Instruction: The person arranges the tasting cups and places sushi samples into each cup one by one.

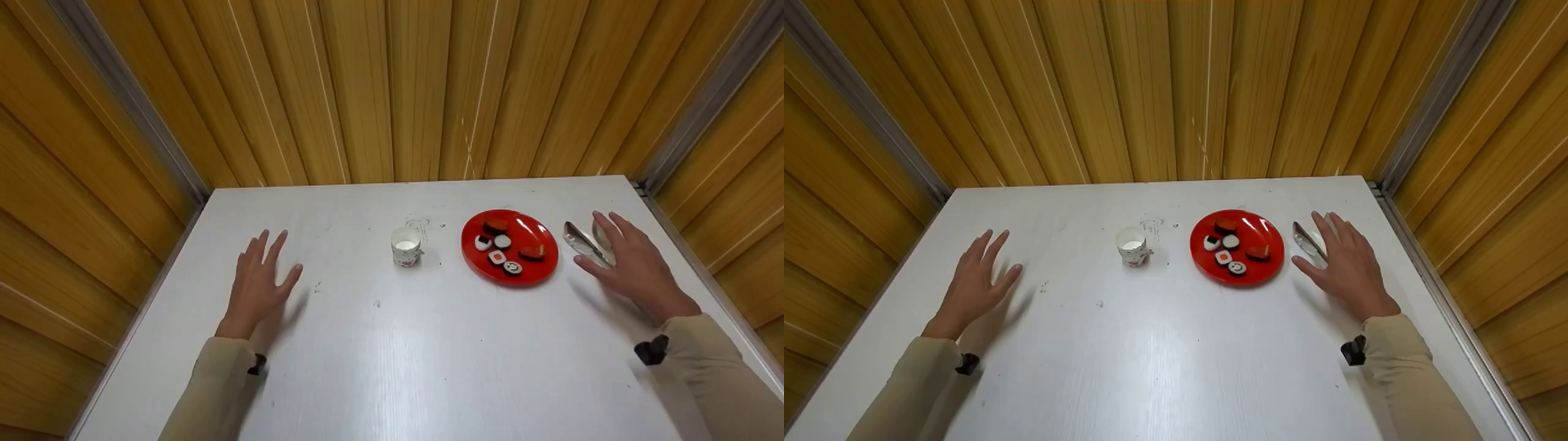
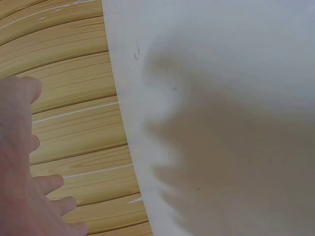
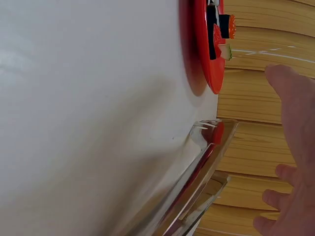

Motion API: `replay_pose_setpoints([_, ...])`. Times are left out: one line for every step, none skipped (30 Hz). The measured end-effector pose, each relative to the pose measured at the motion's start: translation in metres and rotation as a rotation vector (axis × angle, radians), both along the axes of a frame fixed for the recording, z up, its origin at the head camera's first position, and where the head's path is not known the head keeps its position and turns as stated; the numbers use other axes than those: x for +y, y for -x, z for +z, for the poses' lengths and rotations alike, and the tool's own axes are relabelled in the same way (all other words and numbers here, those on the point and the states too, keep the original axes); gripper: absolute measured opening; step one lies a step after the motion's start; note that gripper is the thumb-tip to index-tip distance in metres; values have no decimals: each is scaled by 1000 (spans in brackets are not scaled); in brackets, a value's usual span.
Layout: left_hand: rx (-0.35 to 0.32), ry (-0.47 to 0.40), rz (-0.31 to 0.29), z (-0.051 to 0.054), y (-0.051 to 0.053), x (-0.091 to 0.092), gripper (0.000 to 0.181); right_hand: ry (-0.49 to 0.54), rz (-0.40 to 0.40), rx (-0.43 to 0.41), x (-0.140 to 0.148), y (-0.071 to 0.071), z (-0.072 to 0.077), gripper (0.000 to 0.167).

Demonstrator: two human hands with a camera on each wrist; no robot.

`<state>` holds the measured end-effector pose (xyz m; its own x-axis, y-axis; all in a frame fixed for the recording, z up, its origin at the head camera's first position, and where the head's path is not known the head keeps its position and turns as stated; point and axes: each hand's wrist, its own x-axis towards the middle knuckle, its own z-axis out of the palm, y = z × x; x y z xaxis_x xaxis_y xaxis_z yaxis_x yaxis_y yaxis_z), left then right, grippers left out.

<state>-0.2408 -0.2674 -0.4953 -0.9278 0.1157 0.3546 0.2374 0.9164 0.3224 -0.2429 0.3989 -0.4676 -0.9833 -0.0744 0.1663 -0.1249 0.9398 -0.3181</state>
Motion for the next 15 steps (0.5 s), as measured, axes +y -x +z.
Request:
replay_pose_setpoints([4, -5, -3, 0, 0, 1, 75, 2, 1, -12, -3, 2, 1, 100])
replay_pose_setpoints([10, -6, -6, 0, 1, 2, 75, 0, 4, -21, -6, 4, 2, 100])
replay_pose_setpoints([15, -9, -9, 1, 2, 3, 75, 0, 9, -26, -9, 6, 2, 101])
replay_pose_setpoints([20, -10, -12, 1, 2, 4, 75, -2, 14, -30, -12, 8, 3, 101])
replay_pose_setpoints([26, -11, -13, 1, 3, 5, 74, -4, 20, -32, -15, 10, 4, 102])
replay_pose_setpoints([34, -13, -17, 1, 4, 6, 74, -10, 29, -26, -18, 11, 4, 102])
replay_pose_setpoints([40, -9, -19, 1, 5, 7, 74, -17, 37, -19, -21, 13, 4, 101])
replay_pose_setpoints([45, -9, -23, 1, 5, 8, 74, -20, 44, -14, -24, 15, 5, 100])
replay_pose_setpoints([49, -11, -28, 2, 6, 9, 73, -20, 50, -10, -28, 16, 5, 100])
replay_pose_setpoints([49, -13, -31, 2, 6, 10, 73, -21, 55, -8, -31, 17, 5, 100])
replay_pose_setpoints([48, -14, -34, 3, 6, 11, 73, -22, 61, -8, -35, 19, 5, 100])
replay_pose_setpoints([47, -16, -36, 3, 7, 12, 73, -24, 66, -6, -39, 21, 5, 100])
replay_pose_setpoints([43, -17, -35, 4, 6, 13, 73, -26, 70, -9, -42, 22, 5, 100])
replay_pose_setpoints([38, -18, -34, 4, 6, 14, 73, -29, 74, -10, -46, 24, 5, 100])
replay_pose_setpoints([34, -18, -35, 5, 7, 15, 73, -35, 80, -11, -50, 25, 4, 100])
